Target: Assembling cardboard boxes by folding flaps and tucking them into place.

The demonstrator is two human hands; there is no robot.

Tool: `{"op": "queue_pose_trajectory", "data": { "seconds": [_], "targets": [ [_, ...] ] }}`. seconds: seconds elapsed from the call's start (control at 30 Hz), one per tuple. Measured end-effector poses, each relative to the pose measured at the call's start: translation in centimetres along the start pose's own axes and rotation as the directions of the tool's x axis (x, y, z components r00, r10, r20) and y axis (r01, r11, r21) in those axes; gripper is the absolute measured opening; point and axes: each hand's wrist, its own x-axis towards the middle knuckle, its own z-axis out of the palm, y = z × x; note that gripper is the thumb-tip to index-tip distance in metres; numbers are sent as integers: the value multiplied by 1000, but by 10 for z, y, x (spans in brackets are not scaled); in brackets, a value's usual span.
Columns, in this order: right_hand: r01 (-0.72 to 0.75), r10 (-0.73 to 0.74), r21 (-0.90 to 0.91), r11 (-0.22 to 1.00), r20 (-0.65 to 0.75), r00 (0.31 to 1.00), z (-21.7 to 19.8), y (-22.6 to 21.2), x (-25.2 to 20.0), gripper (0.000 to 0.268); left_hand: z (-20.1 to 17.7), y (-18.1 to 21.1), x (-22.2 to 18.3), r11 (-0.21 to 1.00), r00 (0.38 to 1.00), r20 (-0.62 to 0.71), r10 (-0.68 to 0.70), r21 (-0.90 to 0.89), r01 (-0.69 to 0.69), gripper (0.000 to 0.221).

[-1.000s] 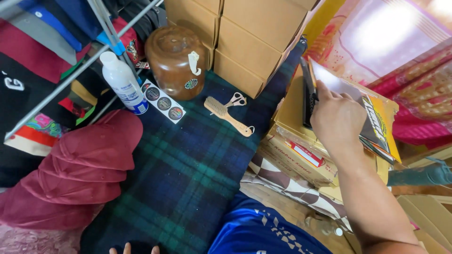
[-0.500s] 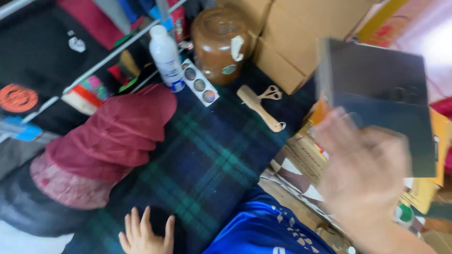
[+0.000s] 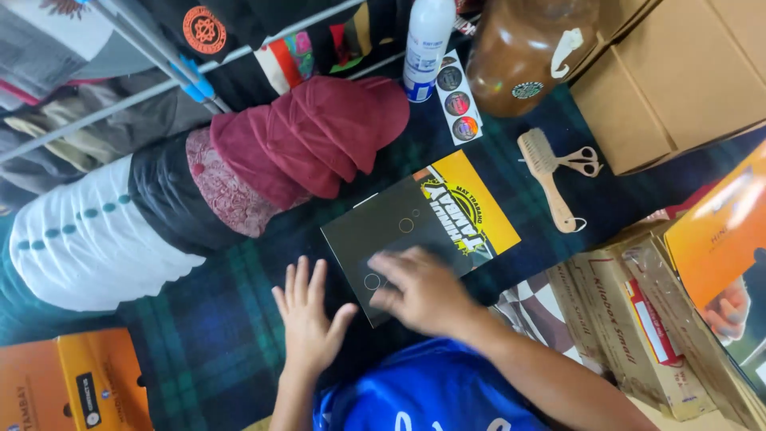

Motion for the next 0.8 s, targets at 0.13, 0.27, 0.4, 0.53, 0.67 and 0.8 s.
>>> {"op": "queue_pose_trajectory", "data": {
  "seconds": [0.13,0.27,0.4,0.53,0.67,0.8],
  "targets": [
    [-330,290,-150,932,-239,927,-46,49,-3,48,11,40,8,963,974,37,223,146,-226,108],
    [-617,616,-16,787,67,784,-52,43,-1,70,20,46,23,957,971,206,119,235,-167,131],
    [-645,638,114,756,97,764,-41,28,0,82,-1,53,17,986,967,249,-45,164,3,135],
    [-601,616,215,770,-5,788,-19,46,-17,69,-28,52,25,965,938,327,-115,261,28,140],
    [-383,436,233,894,-253,864,6,56,-44,58,-30,35,35,991,953,297,-65,130,27,132],
    [-159,257,237,958,-477,840,26,65,-58,54,-26,50,51,935,938,343,-49,347,-78,125]
  ]
}}
